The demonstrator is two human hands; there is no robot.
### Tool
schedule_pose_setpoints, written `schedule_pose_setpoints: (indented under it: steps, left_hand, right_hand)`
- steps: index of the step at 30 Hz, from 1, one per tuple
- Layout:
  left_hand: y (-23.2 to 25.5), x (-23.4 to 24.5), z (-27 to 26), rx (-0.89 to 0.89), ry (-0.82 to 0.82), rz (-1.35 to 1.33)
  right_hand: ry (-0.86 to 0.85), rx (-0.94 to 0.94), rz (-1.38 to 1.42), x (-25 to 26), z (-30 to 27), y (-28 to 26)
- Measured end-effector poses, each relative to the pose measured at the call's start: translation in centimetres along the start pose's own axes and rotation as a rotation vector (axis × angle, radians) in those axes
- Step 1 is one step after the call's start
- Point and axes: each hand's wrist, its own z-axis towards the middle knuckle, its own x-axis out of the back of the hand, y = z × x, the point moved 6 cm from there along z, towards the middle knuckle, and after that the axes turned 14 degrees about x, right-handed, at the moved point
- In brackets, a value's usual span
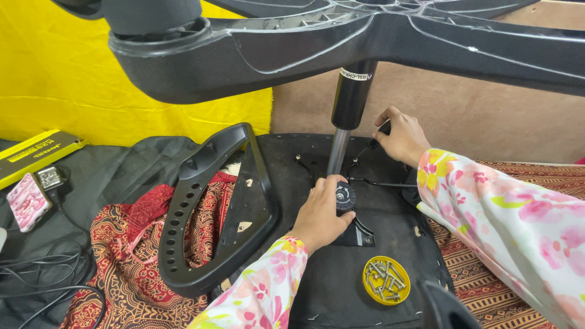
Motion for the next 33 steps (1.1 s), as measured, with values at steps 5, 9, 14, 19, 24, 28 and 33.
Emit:
schedule_pose_setpoints:
  steps: [5,9,14,19,24,28,33]
  left_hand:
    - [-0.3,-0.3,0.2,-0.021,-0.007,0.004]
    - [-0.4,-0.1,0.2,-0.036,-0.004,-0.011]
    - [-0.4,-0.1,0.4,-0.04,-0.019,-0.016]
    - [-0.7,-0.4,0.3,-0.039,-0.004,-0.03]
    - [-0.9,-0.6,0.3,-0.055,0.019,-0.036]
    - [-0.6,-0.3,0.3,-0.059,0.013,-0.039]
    - [-0.7,-0.4,0.2,-0.046,0.019,-0.052]
  right_hand:
    - [-0.008,-0.025,0.0,-0.1,-0.4,0.6]
    - [-0.07,0.0,-0.048,0.0,0.1,-0.2]
    - [-0.198,0.15,-0.099,-1.0,2.1,-2.7]
    - [-0.252,0.164,-0.108,-0.9,3.7,-3.0]
    - [-0.272,0.097,-0.144,-0.8,3.9,-1.4]
    - [-0.36,0.307,-0.119,-1.2,4.2,-2.3]
    - [-0.425,0.268,-0.113,-2.2,3.6,-1.2]
